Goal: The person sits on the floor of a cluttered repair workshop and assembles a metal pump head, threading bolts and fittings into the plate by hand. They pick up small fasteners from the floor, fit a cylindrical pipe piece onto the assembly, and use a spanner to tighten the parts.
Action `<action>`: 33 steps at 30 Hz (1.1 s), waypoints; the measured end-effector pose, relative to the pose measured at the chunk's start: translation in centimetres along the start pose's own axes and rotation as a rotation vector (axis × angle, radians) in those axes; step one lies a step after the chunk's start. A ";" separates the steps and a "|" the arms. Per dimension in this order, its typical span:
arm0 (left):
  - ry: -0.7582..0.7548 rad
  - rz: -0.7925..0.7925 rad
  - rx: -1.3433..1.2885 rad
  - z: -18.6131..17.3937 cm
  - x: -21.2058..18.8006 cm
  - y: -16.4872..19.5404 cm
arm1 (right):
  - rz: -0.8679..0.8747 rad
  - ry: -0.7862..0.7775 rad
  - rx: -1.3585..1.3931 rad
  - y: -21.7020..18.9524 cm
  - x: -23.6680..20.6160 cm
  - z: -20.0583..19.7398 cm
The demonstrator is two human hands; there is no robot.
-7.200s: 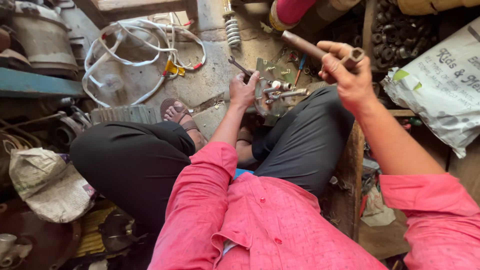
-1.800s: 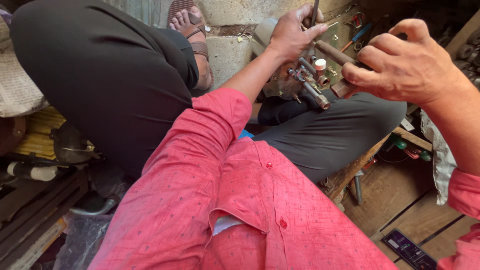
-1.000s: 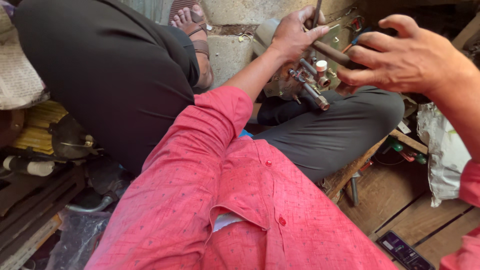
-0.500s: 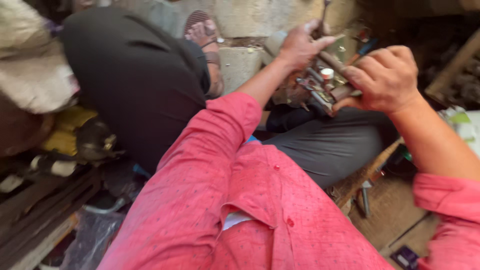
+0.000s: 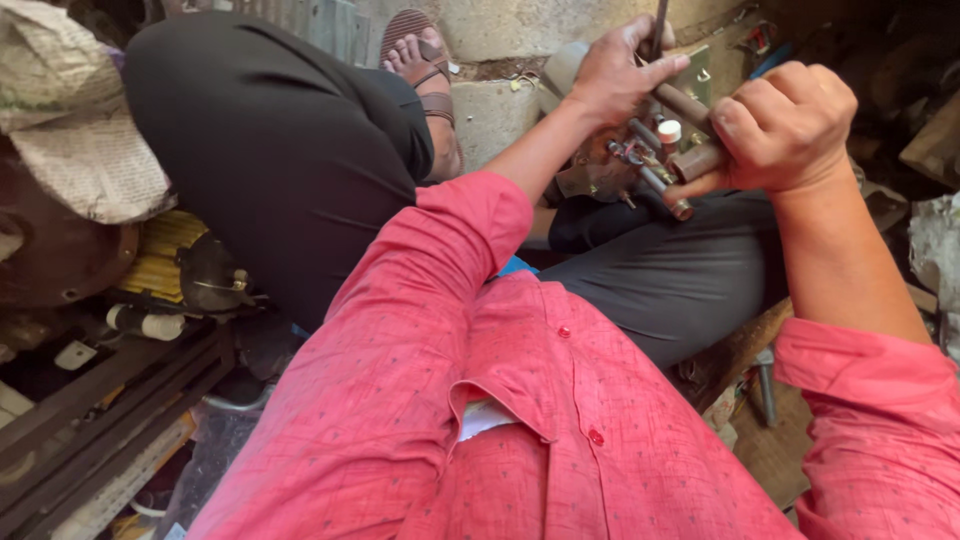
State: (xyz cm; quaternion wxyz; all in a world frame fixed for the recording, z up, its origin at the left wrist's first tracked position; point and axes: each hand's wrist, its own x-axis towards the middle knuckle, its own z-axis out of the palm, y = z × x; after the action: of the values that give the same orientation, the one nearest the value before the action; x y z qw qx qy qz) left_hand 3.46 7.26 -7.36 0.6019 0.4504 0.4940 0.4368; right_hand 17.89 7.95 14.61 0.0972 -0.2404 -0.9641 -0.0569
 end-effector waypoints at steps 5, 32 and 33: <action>-0.024 -0.064 -0.079 0.2 -0.3 1.0 | 0.085 0.025 0.035 0.0 -1.3 0.1; 0.201 -0.015 0.301 -3.7 -0.7 5.0 | 0.477 0.207 0.086 -2.9 1.5 -3.1; 0.212 -0.007 0.287 -3.6 -1.2 4.9 | 0.479 0.220 0.078 -2.8 1.4 -3.2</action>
State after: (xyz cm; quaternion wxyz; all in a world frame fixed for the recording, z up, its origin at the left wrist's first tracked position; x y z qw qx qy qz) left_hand -0.61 7.57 -2.70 0.4776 0.4814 0.6133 0.4049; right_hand 15.86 5.63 17.85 0.2213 -0.4503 -0.8648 -0.0209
